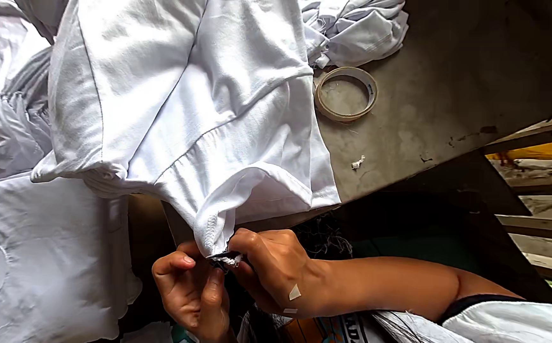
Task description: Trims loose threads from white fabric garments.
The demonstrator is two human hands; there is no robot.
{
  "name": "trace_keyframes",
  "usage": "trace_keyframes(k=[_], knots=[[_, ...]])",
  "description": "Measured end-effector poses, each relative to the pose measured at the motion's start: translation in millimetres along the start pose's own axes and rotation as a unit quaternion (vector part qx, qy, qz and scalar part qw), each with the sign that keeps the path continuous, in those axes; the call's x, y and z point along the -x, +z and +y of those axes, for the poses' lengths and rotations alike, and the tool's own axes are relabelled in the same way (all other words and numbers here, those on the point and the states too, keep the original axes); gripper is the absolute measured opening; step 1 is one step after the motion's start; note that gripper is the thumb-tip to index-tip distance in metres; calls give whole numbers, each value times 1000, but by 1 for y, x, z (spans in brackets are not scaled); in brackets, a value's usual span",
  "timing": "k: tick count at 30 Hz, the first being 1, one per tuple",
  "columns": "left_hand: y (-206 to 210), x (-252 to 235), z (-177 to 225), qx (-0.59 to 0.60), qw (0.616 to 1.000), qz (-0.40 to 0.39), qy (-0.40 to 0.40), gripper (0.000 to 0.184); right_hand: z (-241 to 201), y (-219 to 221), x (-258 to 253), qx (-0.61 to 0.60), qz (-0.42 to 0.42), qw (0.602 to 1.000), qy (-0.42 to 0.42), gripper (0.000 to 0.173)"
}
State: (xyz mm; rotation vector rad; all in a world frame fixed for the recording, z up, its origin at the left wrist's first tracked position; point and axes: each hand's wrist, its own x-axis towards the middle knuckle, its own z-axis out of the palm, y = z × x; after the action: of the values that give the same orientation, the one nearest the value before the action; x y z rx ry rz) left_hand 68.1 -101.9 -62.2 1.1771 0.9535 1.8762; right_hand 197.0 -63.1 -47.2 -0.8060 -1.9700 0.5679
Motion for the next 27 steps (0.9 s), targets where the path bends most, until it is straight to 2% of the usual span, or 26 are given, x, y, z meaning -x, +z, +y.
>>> trace_keyframes(k=[10,15,17,20,23,27], knots=[[1,0,1,30,1000,-1,-2,29,-3,-3,2,5,5,1000,-4,16],[7,-6,-9,-67,997,9,36,37,2,-14,8,-61,27,998,0,14],[8,-8,-16,-90,993,33,62,30,8,-18,11,-45,24,999,12,15],[8,-7,-10,-43,997,35,49,15,14,-21,17,-3,-2,1000,23,17],[4,0,6,-11,1000,-5,13,15,14,-21,20,1,-29,999,20,15],[8,5,9,-29,999,-11,17,13,6,-15,15,-11,-38,999,11,14]])
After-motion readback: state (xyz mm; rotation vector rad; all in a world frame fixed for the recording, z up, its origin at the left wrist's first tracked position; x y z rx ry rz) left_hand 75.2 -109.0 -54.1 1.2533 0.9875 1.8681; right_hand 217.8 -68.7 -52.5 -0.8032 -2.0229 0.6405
